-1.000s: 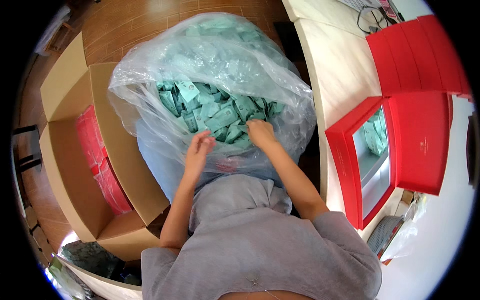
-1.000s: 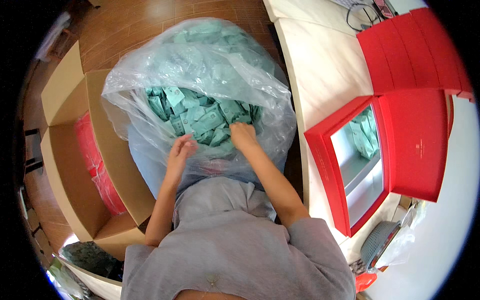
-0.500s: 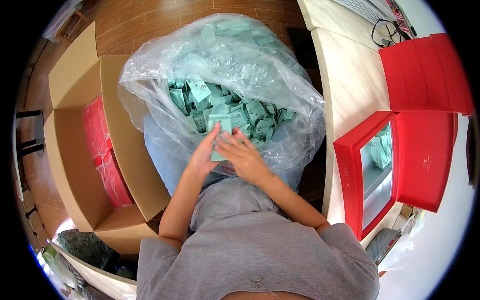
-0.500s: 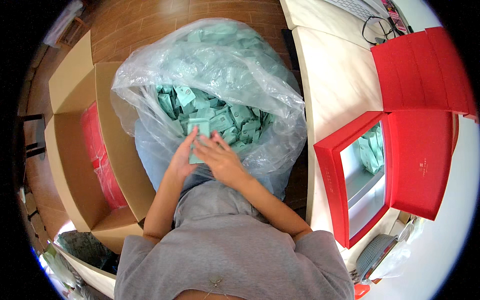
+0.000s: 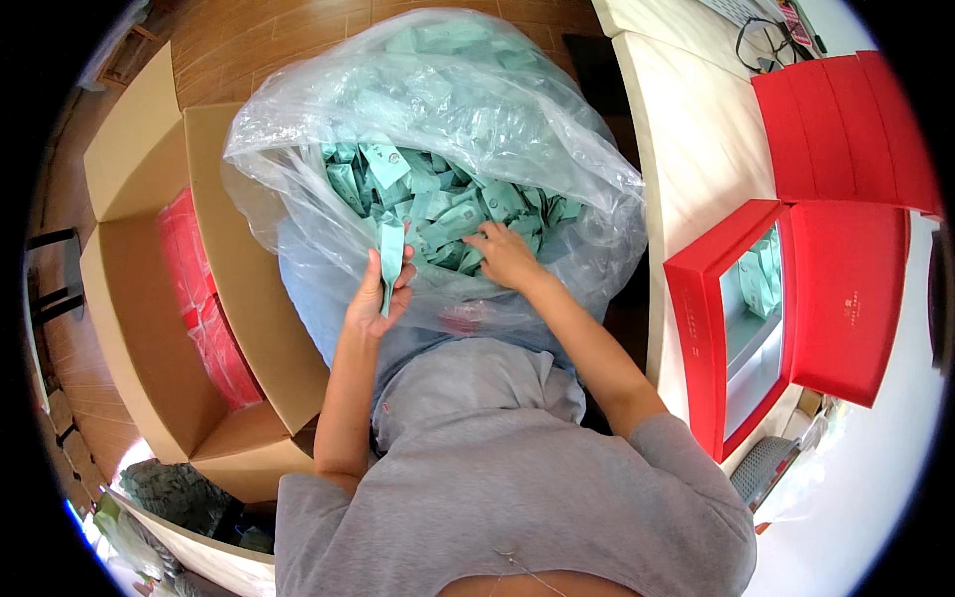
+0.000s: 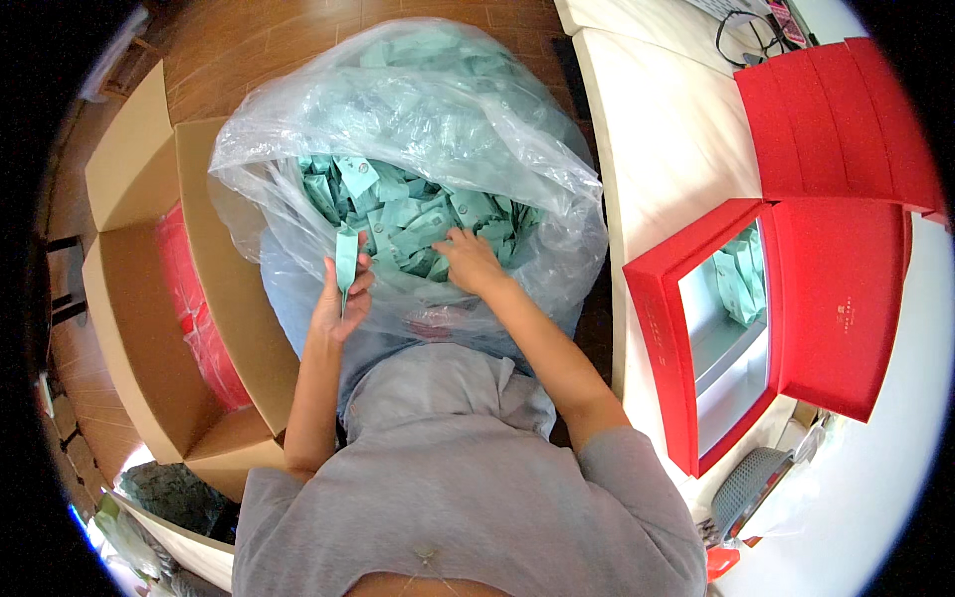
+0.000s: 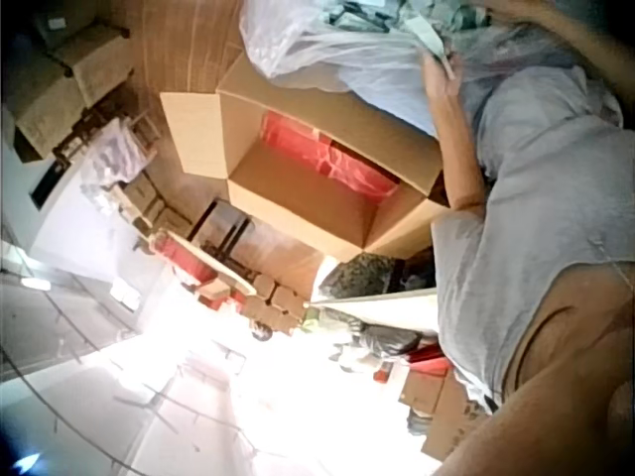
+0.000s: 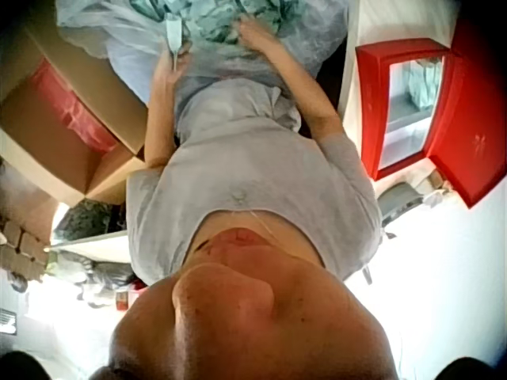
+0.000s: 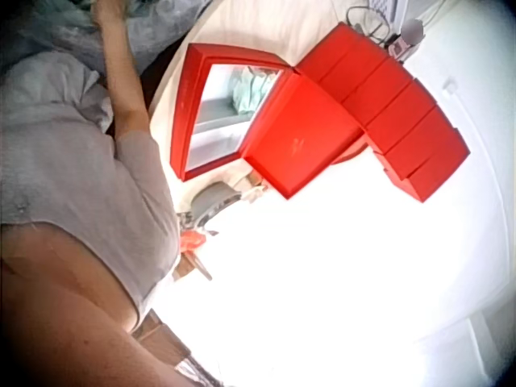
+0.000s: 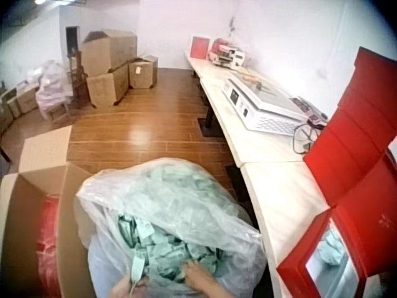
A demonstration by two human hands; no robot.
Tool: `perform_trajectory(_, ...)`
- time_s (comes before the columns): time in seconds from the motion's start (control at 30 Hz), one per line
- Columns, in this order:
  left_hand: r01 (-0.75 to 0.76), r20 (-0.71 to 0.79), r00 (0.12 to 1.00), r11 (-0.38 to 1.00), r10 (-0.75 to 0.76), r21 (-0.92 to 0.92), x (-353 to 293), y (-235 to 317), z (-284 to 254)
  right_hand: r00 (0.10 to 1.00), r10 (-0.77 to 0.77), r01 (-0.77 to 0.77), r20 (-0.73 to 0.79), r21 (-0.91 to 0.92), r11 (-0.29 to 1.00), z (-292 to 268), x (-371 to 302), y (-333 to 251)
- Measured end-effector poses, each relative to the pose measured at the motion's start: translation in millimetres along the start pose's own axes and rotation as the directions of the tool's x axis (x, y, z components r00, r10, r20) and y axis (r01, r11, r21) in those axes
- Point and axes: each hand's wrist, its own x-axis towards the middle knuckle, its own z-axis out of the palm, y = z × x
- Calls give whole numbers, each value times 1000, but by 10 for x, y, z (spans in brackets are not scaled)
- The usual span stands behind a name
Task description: The person repeatedly picks small light-green packets from a large plastic bag and places them into a red box with internal dividers. They arrange the packets neatly in rows, close the box, and then repeat the process with another red box.
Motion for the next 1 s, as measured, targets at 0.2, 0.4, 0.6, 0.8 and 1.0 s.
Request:
perform_trajectory(0.2,-61,-188,973,930,137,362,-45,34,6,998,-12,11,57,12,1000,201,47,152)
perform_trajectory(0.4,-161,-286,918,917,276,366,30,-39,81,836,427,-529,344,712,462,-421,86,21)
perform_trajectory(0.6,-142,-273,944,975,186,170,250,-338,134,885,355,-428,302,828,363,-216,13,-471)
perform_trajectory(0.8,-44,-234,966,961,111,274,192,-302,282,892,332,-451,307,652,609,-95,56,-795)
perform_trajectory(1.0,-203,-392,857,919,333,338,170,-223,432,989,147,-113,-24,526,843,-539,-6,-1109)
